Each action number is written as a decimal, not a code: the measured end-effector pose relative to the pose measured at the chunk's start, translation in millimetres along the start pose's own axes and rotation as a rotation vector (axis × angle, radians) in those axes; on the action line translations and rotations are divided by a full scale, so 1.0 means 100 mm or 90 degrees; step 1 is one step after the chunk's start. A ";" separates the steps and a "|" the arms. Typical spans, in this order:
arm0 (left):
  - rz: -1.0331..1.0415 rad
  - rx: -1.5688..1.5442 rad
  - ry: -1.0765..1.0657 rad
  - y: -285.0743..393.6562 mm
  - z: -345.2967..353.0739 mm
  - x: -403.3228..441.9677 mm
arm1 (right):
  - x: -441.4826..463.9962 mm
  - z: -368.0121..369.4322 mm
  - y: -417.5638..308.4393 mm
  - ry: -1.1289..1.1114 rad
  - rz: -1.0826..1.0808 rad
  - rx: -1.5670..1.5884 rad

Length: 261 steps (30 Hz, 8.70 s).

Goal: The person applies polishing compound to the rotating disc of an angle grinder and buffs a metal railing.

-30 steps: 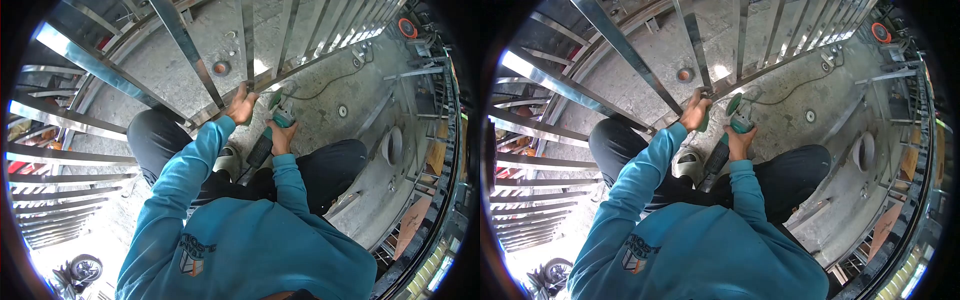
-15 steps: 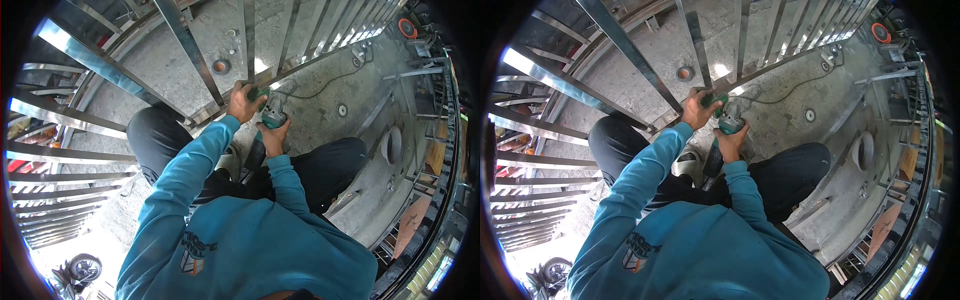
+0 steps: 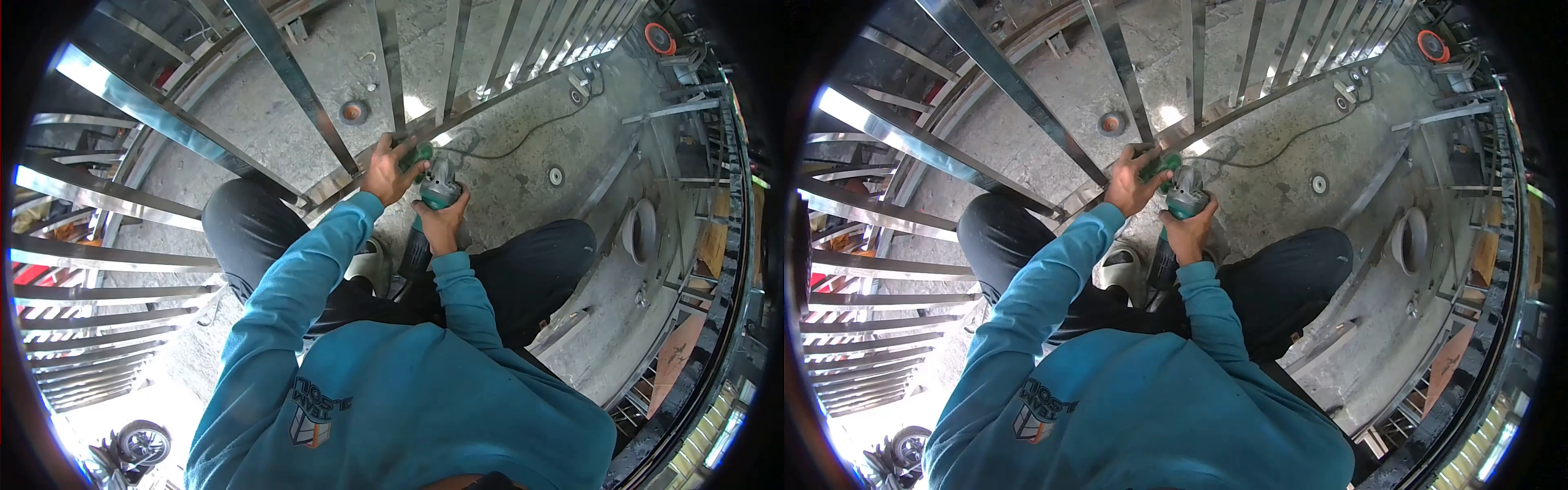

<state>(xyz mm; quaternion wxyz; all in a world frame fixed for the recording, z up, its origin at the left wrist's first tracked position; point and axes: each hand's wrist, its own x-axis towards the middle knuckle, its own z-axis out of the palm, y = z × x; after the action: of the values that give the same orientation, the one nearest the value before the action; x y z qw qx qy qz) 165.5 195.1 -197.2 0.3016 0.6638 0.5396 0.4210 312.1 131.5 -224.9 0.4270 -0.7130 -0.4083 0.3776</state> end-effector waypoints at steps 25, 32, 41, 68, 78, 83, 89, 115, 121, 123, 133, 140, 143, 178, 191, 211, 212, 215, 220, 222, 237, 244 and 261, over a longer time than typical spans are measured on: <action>0.096 0.180 -0.508 0.31 -0.62 -0.74 | 0.28 -0.27 -0.01 0.001 0.285 0.468; 0.232 0.265 -0.430 0.23 -0.50 -0.76 | 0.37 -0.27 0.17 -0.077 0.337 0.559; 0.213 0.314 -0.449 0.23 -0.48 -0.80 | 0.37 -0.21 0.44 -0.049 0.435 0.515; 0.146 0.334 -0.576 0.36 -0.38 -0.63 | 0.50 -0.23 0.59 -0.020 0.434 0.395; -0.108 -0.112 -0.696 0.57 -0.30 -0.09 | 1.36 -0.80 -0.44 -0.128 0.375 0.443; -0.171 -0.326 -0.619 0.60 -0.13 -0.13 | 1.89 -0.87 -0.59 -0.218 0.347 0.435; -0.216 -0.357 -0.561 0.38 0.04 -0.14 | 2.00 -0.72 -0.43 -0.197 0.348 0.476; -0.276 -0.370 -0.506 0.40 -0.01 -0.14 | 2.00 -0.47 -0.27 -0.188 0.386 0.551; -0.299 -0.435 -0.540 0.49 -0.11 -0.16 | 1.89 -0.47 -0.32 -0.227 0.330 0.450; -0.306 -0.417 -0.542 0.53 -0.14 -0.17 | 1.88 -0.46 -0.31 -0.227 0.311 0.436; -0.298 -0.405 -0.510 0.47 -0.04 -0.23 | 1.93 -0.48 -0.25 -0.230 0.372 0.472; -0.306 -0.469 -0.516 0.53 -0.09 -0.18 | 1.92 -0.48 -0.30 -0.235 0.353 0.464; -0.308 -0.439 -0.525 0.49 -0.06 -0.24 | 1.85 -0.44 -0.32 -0.247 0.351 0.446; -0.368 -0.494 -0.532 0.57 -0.10 -0.26 | 1.84 -0.51 -0.40 -0.232 0.341 0.407; -0.338 -0.493 -0.560 0.54 0.00 -0.32 | 1.82 -0.54 -0.43 -0.255 0.322 0.327; -0.386 -0.545 -0.557 0.59 -0.04 -0.37 | 1.78 -0.62 -0.41 -0.260 0.328 0.309; -0.383 -0.546 -0.556 0.57 -0.01 -0.36 | 1.79 -0.62 -0.41 -0.260 0.327 0.308; -0.387 -0.551 -0.608 0.57 0.00 -0.36 | 1.69 -0.61 -0.44 -0.267 0.326 0.282; -0.368 -0.556 -0.637 0.52 0.06 -0.42 | 1.72 -0.60 -0.43 -0.293 0.337 0.262; -0.376 -0.516 -0.542 0.54 0.04 -0.40 | 1.78 -0.60 -0.42 -0.273 0.325 0.286; -0.376 -0.506 -0.545 0.58 -0.05 -0.34 | 1.83 -0.60 -0.38 -0.246 0.332 0.303; -0.375 -0.534 -0.502 0.50 0.06 -0.29 | 2.03 -0.74 -0.21 -0.157 0.301 0.490; -0.365 -0.523 -0.440 0.52 0.07 -0.34 | 2.01 -0.49 -0.18 -0.213 0.337 0.483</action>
<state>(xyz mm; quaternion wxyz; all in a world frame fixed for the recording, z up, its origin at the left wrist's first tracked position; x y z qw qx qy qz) 193.9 149.8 -164.4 0.7919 0.4200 0.3612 0.2570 427.2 304.5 -229.3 0.4749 -0.5160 -0.1097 0.7044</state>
